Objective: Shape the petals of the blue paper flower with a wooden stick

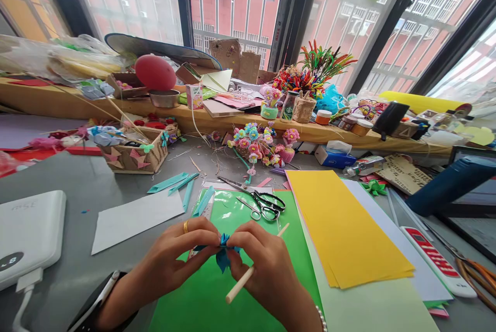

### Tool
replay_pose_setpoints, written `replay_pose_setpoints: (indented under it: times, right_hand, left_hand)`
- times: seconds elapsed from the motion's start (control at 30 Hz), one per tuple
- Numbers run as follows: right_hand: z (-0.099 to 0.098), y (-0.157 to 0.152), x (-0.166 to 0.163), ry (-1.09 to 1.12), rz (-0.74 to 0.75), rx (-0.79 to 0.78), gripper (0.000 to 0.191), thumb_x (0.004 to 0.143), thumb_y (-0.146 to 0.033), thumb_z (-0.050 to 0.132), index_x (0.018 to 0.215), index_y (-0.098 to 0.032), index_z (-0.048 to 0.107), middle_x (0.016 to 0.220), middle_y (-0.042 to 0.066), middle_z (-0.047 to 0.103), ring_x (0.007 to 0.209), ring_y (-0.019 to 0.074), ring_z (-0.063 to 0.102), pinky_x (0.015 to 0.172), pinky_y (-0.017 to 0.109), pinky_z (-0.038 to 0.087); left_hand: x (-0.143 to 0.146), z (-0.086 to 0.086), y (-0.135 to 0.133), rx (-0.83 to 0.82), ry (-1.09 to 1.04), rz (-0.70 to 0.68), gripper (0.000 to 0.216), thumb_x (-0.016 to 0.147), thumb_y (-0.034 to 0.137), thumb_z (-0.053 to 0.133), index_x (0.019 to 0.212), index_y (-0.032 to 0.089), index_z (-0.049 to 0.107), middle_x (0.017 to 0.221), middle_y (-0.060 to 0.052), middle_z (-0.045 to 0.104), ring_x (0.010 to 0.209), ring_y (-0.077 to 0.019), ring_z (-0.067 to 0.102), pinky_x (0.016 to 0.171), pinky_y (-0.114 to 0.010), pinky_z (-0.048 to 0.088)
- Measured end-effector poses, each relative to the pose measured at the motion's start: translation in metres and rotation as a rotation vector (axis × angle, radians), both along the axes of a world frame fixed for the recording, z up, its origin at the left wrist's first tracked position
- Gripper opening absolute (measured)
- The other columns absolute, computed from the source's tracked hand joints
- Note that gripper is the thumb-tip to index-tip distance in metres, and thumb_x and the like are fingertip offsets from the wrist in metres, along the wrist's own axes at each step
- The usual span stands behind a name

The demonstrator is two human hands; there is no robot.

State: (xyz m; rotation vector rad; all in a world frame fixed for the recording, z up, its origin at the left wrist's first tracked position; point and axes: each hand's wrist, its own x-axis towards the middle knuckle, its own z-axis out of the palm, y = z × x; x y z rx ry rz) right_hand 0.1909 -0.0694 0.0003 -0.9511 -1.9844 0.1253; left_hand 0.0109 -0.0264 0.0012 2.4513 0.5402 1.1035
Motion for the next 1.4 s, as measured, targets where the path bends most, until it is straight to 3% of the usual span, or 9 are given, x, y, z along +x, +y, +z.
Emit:
replay_pose_setpoints:
  times: [0.4, 0.7, 0.97, 1.2, 1.4]
  right_hand:
    - [0.0053, -0.0006, -0.0048, -0.017, -0.052, 0.197, 0.016, 0.077, -0.005, 0.051, 0.081, -0.019, 0.056, 0.072, 0.005, 0.064, 0.064, 0.0127, 0.063, 0.053, 0.02, 0.052]
    - [0.0027, -0.0019, -0.001, 0.024, -0.002, 0.17, 0.014, 0.08, -0.008, 0.051, 0.085, -0.02, 0.057, 0.074, 0.005, 0.066, 0.068, 0.0134, 0.065, 0.058, 0.021, 0.053]
    - [0.001, 0.0006, 0.001, 0.01, -0.028, 0.147, 0.014, 0.082, -0.008, 0.051, 0.089, -0.018, 0.058, 0.076, 0.006, 0.067, 0.071, 0.0143, 0.065, 0.061, 0.022, 0.054]
    - [0.0003, 0.0023, -0.0006, 0.036, -0.047, 0.113, 0.016, 0.08, -0.004, 0.052, 0.087, -0.018, 0.057, 0.074, 0.006, 0.066, 0.07, 0.0139, 0.064, 0.062, 0.022, 0.053]
    - [0.0038, 0.0021, 0.0038, 0.038, -0.042, -0.043, 0.015, 0.078, -0.007, 0.053, 0.087, -0.019, 0.057, 0.075, 0.003, 0.064, 0.057, 0.0108, 0.059, 0.045, 0.018, 0.046]
  left_hand:
    - [-0.0014, -0.0033, -0.0009, 0.159, -0.079, 0.037, 0.015, 0.08, 0.005, 0.049, 0.083, 0.018, 0.056, 0.077, -0.004, 0.063, 0.07, -0.0138, 0.059, 0.063, -0.024, 0.047]
    - [0.0007, -0.0046, -0.0023, 0.268, -0.118, 0.076, 0.019, 0.081, 0.005, 0.044, 0.085, 0.019, 0.056, 0.076, -0.004, 0.066, 0.072, -0.0153, 0.061, 0.066, -0.026, 0.05]
    - [0.0034, -0.0062, 0.0019, 0.21, -0.13, 0.109, 0.014, 0.081, 0.007, 0.048, 0.08, 0.018, 0.056, 0.075, -0.004, 0.066, 0.068, -0.0137, 0.062, 0.061, -0.023, 0.05]
    - [0.0003, -0.0059, 0.0051, 0.078, -0.08, 0.048, 0.013, 0.083, 0.007, 0.048, 0.085, 0.017, 0.057, 0.079, -0.005, 0.064, 0.071, -0.0131, 0.061, 0.062, -0.022, 0.048]
    - [0.0025, -0.0057, 0.0049, -0.061, -0.075, 0.032, 0.008, 0.082, 0.01, 0.051, 0.083, 0.016, 0.057, 0.075, -0.004, 0.062, 0.069, -0.0129, 0.059, 0.062, -0.022, 0.047]
